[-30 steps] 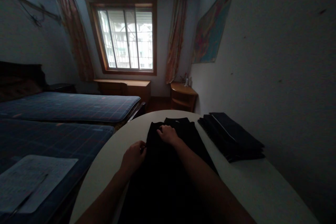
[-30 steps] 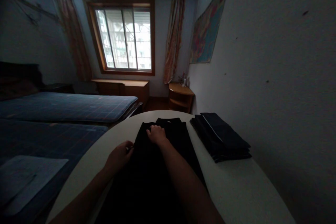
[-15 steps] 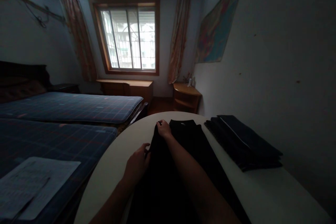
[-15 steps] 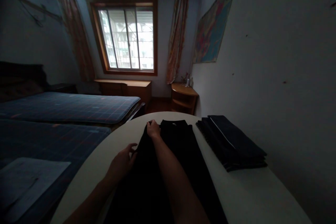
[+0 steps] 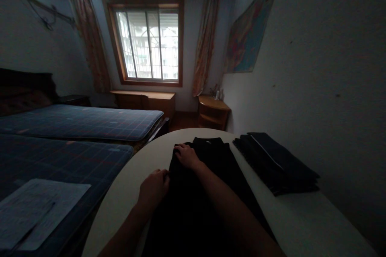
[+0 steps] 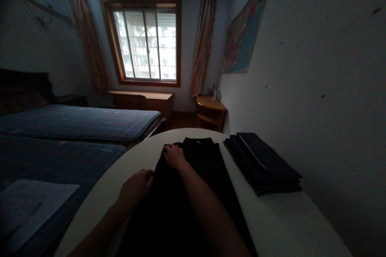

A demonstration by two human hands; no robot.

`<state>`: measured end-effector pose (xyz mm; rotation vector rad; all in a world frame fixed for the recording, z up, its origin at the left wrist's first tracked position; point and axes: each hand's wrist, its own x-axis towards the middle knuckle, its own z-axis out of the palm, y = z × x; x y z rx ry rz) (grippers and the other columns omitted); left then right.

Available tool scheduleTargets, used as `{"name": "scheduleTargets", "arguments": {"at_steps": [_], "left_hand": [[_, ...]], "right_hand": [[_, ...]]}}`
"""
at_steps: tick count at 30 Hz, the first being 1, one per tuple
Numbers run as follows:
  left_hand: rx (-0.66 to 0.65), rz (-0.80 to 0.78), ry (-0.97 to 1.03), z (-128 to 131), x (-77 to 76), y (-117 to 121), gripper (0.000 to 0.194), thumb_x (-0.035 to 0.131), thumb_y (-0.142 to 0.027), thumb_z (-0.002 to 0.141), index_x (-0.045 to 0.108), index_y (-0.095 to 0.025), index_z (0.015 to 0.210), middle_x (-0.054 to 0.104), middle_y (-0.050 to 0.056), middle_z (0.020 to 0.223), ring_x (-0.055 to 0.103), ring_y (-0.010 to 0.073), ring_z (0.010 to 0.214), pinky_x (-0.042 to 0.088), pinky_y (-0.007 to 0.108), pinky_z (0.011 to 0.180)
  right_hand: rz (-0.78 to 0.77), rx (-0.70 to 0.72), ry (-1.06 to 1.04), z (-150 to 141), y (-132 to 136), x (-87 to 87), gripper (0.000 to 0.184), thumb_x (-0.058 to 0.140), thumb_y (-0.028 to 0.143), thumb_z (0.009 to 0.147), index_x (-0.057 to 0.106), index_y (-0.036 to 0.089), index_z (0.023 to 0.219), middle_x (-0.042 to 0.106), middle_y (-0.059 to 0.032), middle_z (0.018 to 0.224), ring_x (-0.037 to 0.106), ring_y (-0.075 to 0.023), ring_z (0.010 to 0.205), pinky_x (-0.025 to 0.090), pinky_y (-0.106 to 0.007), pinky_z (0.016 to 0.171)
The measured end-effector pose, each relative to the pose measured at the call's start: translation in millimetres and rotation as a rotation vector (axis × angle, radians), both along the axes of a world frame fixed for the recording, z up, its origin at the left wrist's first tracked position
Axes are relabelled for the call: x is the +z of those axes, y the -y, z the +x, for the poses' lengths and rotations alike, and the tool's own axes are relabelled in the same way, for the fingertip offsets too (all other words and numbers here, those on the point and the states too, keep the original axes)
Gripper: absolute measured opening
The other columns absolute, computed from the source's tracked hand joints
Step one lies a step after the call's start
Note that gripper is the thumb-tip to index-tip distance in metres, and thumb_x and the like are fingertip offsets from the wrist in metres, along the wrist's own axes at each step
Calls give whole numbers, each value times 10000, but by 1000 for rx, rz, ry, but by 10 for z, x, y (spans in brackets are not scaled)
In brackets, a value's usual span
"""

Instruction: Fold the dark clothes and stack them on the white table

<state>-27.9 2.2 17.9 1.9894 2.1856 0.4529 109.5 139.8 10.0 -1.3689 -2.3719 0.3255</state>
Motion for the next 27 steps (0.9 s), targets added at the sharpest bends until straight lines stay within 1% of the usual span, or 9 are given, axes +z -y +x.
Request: {"name": "scheduleTargets", "arguments": {"at_steps": [4, 6, 9, 11, 14, 17, 20, 25, 27], "left_hand": [[23, 4, -46, 9, 14, 0, 285, 469, -363, 969, 713, -223, 921, 709, 56, 966, 683, 191, 846, 439, 270, 686], [23, 10, -46, 10, 0, -6, 260, 480, -353, 967, 700, -218, 934, 711, 57, 976, 682, 189, 856, 436, 267, 692], [11, 22, -36, 6, -42, -17, 184, 533, -303, 935, 675, -214, 1010, 716, 57, 989, 681, 195, 882, 439, 267, 709], [5, 32, -17, 3, -72, -24, 214, 554, -285, 920, 644, -214, 1101, 718, 54, 978, 680, 198, 876, 442, 268, 705], [-40, 68, 3, -1, -113, -38, 288, 543, -241, 927, 592, -227, 1210, 706, 46, 997, 671, 183, 887, 449, 257, 744], [-93, 98, 0, 0, -144, -53, 260, 487, -190, 951, 638, -242, 1156, 686, 48, 1053, 657, 167, 938, 444, 252, 838], [-101, 102, -15, 13, -153, -62, 287, 449, -164, 961, 680, -230, 1117, 683, 58, 1083, 651, 172, 967, 440, 264, 877], [-76, 137, -57, 48, -143, -68, 281, 452, -225, 982, 692, -227, 1128, 692, 64, 1089, 644, 189, 980, 444, 279, 876], [-68, 162, -60, 54, -146, -78, 291, 445, -249, 992, 695, -225, 1139, 695, 66, 1090, 645, 193, 974, 448, 282, 872]], "right_hand": [[110, -90, 106, -88, 324, -39, 438, 378, 409, 992, 544, 241, 1361, 405, -90, 1526, 408, -280, 1338, 286, -476, 1101], [42, -129, 144, -101, 445, -66, 545, 305, 494, 999, 475, 212, 1433, 352, -119, 1557, 335, -316, 1396, 221, -528, 1129], [-134, -86, 185, -53, 520, -93, 719, 222, 622, 974, 304, 180, 1535, 214, -137, 1608, 178, -346, 1472, 132, -555, 1156], [-167, -35, 192, -3, 516, -99, 751, 196, 656, 962, 256, 196, 1552, 173, -115, 1621, 117, -329, 1490, 102, -531, 1171], [-122, -29, 176, 48, 501, -95, 710, 192, 631, 974, 299, 215, 1539, 220, -92, 1612, 138, -312, 1489, 91, -513, 1179], [-97, -85, 139, 78, 510, -85, 676, 222, 594, 983, 361, 198, 1513, 280, -105, 1591, 198, -306, 1474, 123, -498, 1178], [-97, -151, 127, 142, 496, -80, 701, 244, 617, 973, 373, 182, 1507, 303, -127, 1579, 217, -318, 1467, 140, -505, 1174], [-180, -147, 155, 245, 361, -114, 746, 244, 679, 949, 289, 230, 1543, 171, -82, 1625, 74, -335, 1496, 48, -550, 1180], [-181, -156, 145, 240, 294, -137, 748, 250, 684, 945, 278, 239, 1546, 157, -76, 1628, 57, -332, 1498, 31, -558, 1178]]}}
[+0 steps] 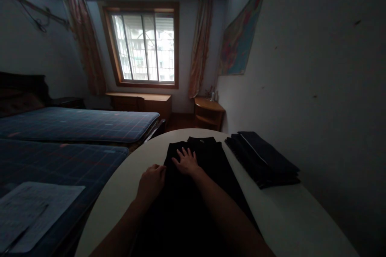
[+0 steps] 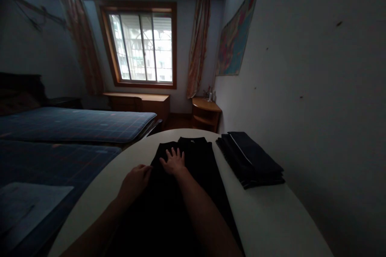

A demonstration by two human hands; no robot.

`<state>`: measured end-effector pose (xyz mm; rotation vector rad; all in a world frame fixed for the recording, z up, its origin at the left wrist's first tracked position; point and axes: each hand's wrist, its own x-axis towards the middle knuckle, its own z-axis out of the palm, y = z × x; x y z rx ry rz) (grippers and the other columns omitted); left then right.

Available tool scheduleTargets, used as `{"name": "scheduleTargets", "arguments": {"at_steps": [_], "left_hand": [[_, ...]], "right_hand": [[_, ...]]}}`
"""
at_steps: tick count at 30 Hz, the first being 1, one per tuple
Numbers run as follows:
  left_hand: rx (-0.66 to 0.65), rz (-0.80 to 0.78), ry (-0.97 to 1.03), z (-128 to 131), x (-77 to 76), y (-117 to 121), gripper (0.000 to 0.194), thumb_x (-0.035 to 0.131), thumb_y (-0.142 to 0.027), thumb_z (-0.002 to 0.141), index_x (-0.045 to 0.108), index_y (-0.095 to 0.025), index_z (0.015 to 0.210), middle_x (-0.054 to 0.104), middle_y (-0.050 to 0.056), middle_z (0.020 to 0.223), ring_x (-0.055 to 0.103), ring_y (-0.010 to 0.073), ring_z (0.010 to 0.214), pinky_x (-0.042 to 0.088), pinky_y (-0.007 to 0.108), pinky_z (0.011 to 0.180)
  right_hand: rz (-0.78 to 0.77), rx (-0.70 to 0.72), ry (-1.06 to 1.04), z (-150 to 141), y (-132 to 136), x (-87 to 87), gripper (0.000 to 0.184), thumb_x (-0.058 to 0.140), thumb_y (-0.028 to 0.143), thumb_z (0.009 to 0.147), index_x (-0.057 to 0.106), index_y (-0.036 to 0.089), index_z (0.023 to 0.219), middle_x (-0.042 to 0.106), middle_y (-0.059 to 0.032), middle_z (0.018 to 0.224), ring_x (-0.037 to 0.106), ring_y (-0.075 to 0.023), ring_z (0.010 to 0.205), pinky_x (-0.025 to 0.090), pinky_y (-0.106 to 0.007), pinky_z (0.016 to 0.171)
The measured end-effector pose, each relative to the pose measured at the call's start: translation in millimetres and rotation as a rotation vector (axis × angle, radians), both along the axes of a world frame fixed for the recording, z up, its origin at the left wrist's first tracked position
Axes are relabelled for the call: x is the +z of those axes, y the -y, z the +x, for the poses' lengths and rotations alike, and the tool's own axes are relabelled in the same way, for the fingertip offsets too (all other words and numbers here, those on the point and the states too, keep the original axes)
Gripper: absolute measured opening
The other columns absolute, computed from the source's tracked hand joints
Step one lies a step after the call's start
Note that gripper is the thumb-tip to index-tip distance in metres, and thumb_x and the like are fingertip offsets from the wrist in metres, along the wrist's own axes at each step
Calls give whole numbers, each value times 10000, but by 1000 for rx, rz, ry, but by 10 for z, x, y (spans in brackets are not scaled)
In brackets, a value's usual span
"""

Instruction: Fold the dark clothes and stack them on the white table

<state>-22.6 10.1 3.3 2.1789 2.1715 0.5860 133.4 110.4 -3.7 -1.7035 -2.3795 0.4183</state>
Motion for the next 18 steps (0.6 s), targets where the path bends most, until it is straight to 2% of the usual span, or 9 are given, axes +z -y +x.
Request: {"name": "scheduleTargets", "arguments": {"at_steps": [6, 11, 14, 16, 18], "left_hand": [[6, 38, -11, -30, -24, -49, 309, 466, -232, 980, 666, -236, 1216, 698, 67, 1101, 641, 198, 992, 452, 289, 882], [43, 39, -25, -72, -25, -62, 307, 508, -239, 956, 640, -205, 1231, 706, 74, 1080, 646, 207, 993, 451, 296, 888], [75, 32, -27, -52, -5, -49, 301, 517, -249, 946, 638, -178, 1213, 712, 83, 1085, 650, 218, 992, 455, 302, 875], [89, 35, -32, -24, 15, -36, 277, 506, -248, 944, 654, -176, 1167, 716, 82, 1075, 654, 221, 984, 457, 304, 860], [110, 36, -45, 1, 35, -26, 254, 491, -275, 950, 676, -184, 1099, 722, 77, 1045, 656, 228, 974, 458, 311, 842]], "right_hand": [[12, 1, -16, -23, -146, -10, 753, 283, 697, 935, 312, 240, 1533, 188, -81, 1621, 84, -339, 1494, 42, -580, 1170], [79, -3, -66, 241, -146, 134, 601, 268, 572, 992, 517, 205, 1397, 425, -102, 1516, 358, -266, 1403, 243, -453, 1146], [198, -187, -49, 548, -133, 219, 596, 312, 478, 994, 452, 93, 1426, 380, -202, 1518, 339, -317, 1396, 206, -489, 1146], [277, -400, 1, 772, -153, 231, 650, 366, 479, 971, 386, 56, 1464, 337, -227, 1533, 300, -348, 1410, 209, -498, 1139], [218, -501, 51, 974, -197, 198, 742, 365, 522, 961, 297, 24, 1507, 285, -236, 1557, 264, -359, 1431, 218, -483, 1140]]}}
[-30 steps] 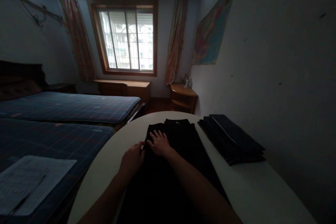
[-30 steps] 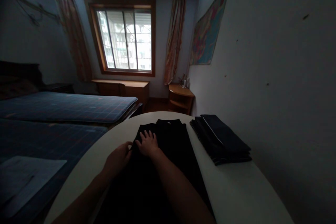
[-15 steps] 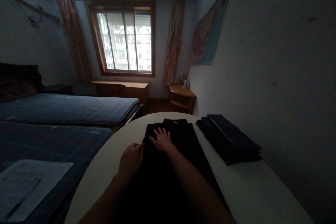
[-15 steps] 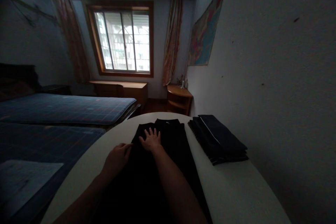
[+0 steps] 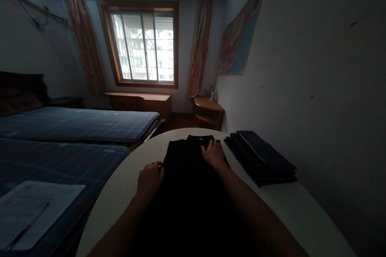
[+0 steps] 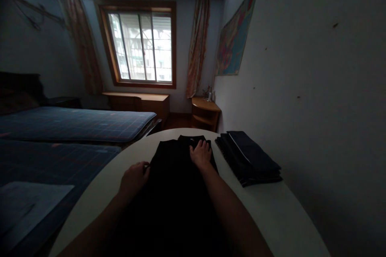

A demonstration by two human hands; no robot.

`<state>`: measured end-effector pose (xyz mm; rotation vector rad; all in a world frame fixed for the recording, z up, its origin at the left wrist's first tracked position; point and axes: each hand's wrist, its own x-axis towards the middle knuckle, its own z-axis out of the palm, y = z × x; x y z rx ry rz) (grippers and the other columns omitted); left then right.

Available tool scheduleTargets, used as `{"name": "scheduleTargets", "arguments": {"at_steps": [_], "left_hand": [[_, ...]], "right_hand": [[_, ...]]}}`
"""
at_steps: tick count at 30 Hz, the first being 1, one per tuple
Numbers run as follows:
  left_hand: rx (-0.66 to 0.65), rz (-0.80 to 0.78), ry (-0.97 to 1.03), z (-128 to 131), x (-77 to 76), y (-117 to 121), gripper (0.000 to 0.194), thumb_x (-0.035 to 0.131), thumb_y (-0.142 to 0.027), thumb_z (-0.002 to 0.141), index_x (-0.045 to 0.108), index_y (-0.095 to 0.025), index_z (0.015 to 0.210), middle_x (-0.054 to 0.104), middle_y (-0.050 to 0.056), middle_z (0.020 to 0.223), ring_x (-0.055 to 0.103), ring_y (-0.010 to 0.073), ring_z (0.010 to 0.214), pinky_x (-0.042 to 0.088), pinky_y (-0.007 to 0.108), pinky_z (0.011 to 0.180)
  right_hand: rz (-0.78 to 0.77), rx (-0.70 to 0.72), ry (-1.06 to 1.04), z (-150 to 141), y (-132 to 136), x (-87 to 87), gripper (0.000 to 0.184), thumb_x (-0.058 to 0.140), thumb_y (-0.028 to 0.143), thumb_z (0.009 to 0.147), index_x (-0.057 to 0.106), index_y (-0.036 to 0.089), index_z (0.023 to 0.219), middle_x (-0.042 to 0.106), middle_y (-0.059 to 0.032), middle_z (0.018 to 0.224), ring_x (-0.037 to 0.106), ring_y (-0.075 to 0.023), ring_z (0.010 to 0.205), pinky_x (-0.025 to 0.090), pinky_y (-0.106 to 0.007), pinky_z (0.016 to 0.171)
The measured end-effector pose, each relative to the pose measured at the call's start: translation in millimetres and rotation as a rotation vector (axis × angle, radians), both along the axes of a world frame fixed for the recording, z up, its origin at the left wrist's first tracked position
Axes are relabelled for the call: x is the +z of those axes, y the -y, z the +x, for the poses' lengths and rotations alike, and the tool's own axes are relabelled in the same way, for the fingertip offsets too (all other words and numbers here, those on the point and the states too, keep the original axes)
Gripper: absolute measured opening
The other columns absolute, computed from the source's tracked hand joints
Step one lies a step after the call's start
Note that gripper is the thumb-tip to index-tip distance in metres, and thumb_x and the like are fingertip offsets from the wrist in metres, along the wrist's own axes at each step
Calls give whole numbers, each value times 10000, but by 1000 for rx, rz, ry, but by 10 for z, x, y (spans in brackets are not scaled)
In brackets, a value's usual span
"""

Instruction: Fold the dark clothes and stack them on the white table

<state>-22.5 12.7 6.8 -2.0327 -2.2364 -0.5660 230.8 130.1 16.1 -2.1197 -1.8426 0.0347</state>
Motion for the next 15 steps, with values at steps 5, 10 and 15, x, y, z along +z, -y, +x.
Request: {"name": "scheduleTargets", "arguments": {"at_steps": [5, 10, 15], "left_hand": [[61, -37, -45, 11, 29, 7, 279, 476, -354, 945, 700, -187, 953, 730, 87, 971, 656, 257, 955, 458, 342, 815], [75, -66, -65, 11, 28, 2, 254, 474, -326, 935, 677, -173, 928, 726, 102, 947, 663, 253, 948, 456, 340, 812], [127, -81, -55, 25, 40, 8, 241, 457, -283, 941, 631, -164, 1057, 720, 105, 909, 684, 241, 887, 452, 333, 785]], "right_hand": [[-192, 112, 14, 270, -108, -189, 765, 298, 632, 951, 289, 142, 1539, 234, -134, 1604, 172, -317, 1480, 139, -469, 1175], [-196, 118, 44, 274, -133, -273, 786, 279, 686, 929, 269, 203, 1549, 197, -83, 1621, 131, -345, 1484, 109, -522, 1168], [-153, 27, 43, 197, -79, -209, 779, 313, 685, 925, 327, 193, 1529, 235, -130, 1604, 161, -394, 1464, 63, -586, 1149]]}}
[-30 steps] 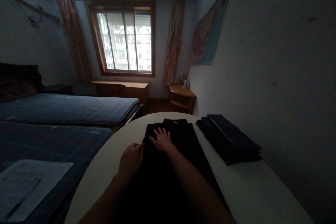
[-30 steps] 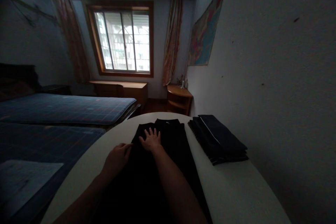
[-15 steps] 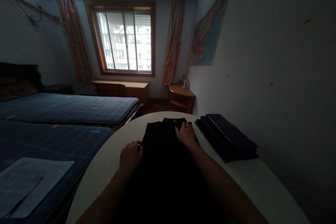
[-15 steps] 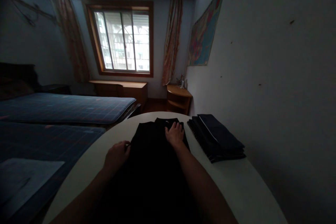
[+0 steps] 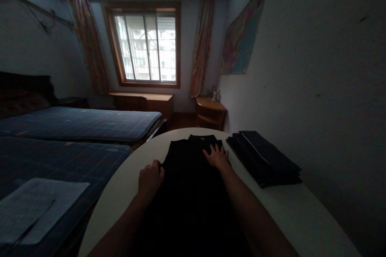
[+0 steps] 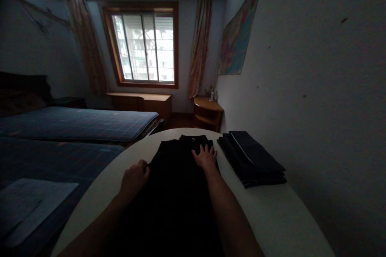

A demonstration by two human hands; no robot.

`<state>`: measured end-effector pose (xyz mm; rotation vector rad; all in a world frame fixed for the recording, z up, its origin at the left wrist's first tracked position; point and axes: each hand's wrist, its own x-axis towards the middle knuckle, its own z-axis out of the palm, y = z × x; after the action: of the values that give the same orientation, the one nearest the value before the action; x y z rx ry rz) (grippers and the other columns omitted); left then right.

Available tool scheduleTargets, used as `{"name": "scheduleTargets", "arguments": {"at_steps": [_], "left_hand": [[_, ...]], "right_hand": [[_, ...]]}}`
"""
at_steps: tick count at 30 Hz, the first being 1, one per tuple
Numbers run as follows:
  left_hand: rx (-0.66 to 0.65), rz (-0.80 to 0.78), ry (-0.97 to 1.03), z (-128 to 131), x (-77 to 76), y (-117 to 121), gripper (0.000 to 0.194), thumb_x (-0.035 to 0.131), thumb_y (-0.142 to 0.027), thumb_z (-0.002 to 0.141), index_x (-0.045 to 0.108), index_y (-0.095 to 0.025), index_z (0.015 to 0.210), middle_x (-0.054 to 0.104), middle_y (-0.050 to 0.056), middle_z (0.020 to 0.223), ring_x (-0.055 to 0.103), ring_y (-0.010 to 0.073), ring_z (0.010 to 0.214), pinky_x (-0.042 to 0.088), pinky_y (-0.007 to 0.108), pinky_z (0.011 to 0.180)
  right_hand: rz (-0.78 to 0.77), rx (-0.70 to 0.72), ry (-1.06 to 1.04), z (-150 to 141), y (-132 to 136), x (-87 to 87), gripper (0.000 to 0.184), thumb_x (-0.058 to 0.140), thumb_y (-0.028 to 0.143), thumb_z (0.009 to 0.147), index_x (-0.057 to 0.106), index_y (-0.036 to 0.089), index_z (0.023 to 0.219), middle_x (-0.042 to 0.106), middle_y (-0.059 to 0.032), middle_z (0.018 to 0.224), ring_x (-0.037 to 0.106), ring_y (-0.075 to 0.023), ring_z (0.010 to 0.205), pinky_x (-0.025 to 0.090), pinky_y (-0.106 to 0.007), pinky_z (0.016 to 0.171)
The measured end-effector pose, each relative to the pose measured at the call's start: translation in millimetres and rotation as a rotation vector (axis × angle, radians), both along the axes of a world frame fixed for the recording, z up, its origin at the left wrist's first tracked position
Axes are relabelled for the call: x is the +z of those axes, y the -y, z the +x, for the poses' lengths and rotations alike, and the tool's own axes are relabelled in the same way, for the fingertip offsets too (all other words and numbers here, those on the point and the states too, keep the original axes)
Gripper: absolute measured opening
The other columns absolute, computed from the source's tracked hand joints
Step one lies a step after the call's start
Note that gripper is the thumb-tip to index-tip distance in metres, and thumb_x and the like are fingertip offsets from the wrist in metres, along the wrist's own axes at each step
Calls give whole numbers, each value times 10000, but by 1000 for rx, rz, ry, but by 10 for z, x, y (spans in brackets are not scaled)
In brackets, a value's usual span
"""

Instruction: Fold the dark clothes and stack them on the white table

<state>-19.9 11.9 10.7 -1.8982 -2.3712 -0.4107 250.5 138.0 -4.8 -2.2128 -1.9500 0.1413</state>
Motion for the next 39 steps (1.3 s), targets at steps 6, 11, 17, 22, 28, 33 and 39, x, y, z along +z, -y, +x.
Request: {"name": "scheduleTargets", "arguments": {"at_steps": [6, 11, 17, 22, 28, 33, 39], "left_hand": [[-62, 29, 66, 5, 36, 25, 246, 470, -264, 948, 622, -209, 1132, 727, 78, 1021, 680, 219, 951, 442, 307, 807], [-65, 43, 95, -16, 19, 14, 245, 490, -278, 946, 629, -192, 1129, 722, 93, 1072, 669, 226, 1019, 442, 305, 847], [-98, 92, 252, -25, -63, -15, 262, 532, -263, 931, 547, -186, 1182, 711, 85, 1059, 685, 211, 937, 451, 287, 771], [-156, 146, 388, 33, -54, 2, 252, 541, -219, 924, 515, -216, 1175, 694, 61, 1081, 679, 206, 945, 457, 283, 766], [-214, 128, 446, 180, 107, 120, 217, 561, -205, 923, 525, -240, 1134, 714, 24, 1060, 695, 189, 880, 439, 263, 714], [-252, 66, 429, 250, 177, 179, 159, 574, -170, 913, 545, -237, 1055, 728, 9, 938, 694, 178, 827, 410, 246, 683], [-374, 63, 453, 297, 118, 161, 117, 536, -128, 916, 518, -233, 866, 695, -2, 852, 672, 169, 804, 405, 239, 695]], "right_hand": [[281, 283, 20, -358, 131, 214, 462, 446, 376, 961, 552, 166, 1359, 420, -134, 1508, 344, -271, 1391, 179, -441, 1160], [172, 645, -121, -915, 307, 157, 530, 351, 514, 996, 470, 252, 1441, 367, -72, 1556, 284, -241, 1443, 175, -439, 1179], [-104, 704, -102, -1188, 406, 22, 704, 291, 639, 967, 273, 238, 1545, 156, -88, 1625, 79, -301, 1500, 56, -541, 1186], [-11, 765, -168, -1091, 423, 108, 528, 370, 514, 992, 498, 234, 1421, 371, -84, 1552, 243, -261, 1465, 130, -491, 1185], [78, 579, -483, -1133, 446, 323, 310, 454, 359, 975, 658, 211, 1156, 712, -46, 1129, 647, -159, 1051, 451, -245, 901], [-2, 390, -473, -1269, 344, 417, 480, 614, 472, 869, 606, 137, 1212, 704, -140, 1124, 672, -254, 1033, 493, -306, 826], [-3, 265, -426, -1291, 219, 324, 592, 768, 388, 740, 586, 143, 1248, 691, -166, 1159, 652, -301, 1099, 501, -337, 860]]}}
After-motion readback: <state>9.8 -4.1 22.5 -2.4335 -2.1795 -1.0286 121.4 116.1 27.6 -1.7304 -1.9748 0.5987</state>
